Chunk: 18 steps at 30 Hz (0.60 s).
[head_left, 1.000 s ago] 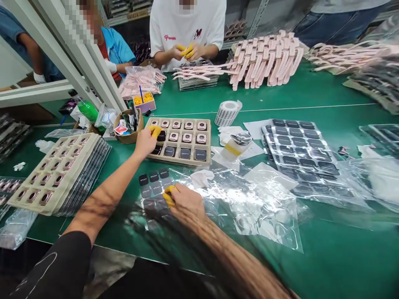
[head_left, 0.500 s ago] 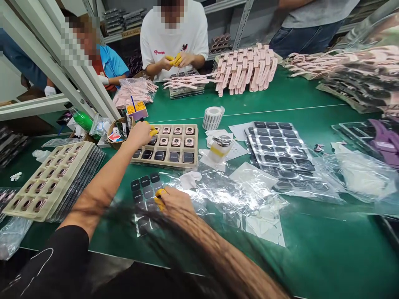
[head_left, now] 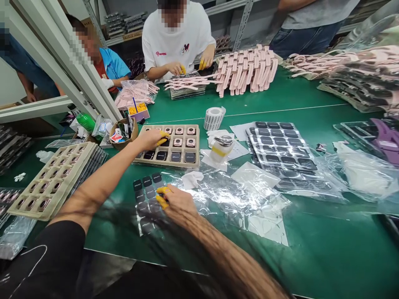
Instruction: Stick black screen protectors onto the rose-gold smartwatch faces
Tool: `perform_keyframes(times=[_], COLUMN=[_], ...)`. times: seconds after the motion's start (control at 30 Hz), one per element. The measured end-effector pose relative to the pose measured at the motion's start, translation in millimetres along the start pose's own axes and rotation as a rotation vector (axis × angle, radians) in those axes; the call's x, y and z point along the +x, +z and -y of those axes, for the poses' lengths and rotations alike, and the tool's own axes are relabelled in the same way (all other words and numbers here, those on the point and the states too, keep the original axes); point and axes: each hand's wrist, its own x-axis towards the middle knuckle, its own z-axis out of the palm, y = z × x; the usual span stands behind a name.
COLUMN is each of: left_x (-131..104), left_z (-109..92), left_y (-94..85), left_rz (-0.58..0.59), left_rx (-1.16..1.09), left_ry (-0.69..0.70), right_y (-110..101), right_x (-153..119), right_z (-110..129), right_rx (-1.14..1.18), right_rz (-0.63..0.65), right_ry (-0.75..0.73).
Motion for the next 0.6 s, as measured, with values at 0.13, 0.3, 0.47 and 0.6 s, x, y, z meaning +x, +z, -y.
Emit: perform_keyframes(times=[0.13, 0.3, 0.47, 0.6], left_x=[-72.3, -148.6, -156.7, -154.9], left_z=[-40.7, -77.6, -74.1, -75.3], left_y=[40.5, 76.4, 77.1, 77.4], left_rz=[-0.362, -0.154, 0.053, 0.136], left_rx=[-0.709, -1.604, -1.836, -1.956], left_ry=[-0.197, -0.398, -0.333, -0.306], right_y=[-20.6, -36.0, -35.1, -53.6], right_x=[3.2, 8.6, 11.9, 7.8], right_z=[-6.4, -29.0, -31.5, -21.4], right_rx=[0.215, 0.291, 0.336, 0.722], right_rz=[-0.314, -0.259, -0.263, -0.226], right_ry=[0.105, -0.110, -0.284, -0.083])
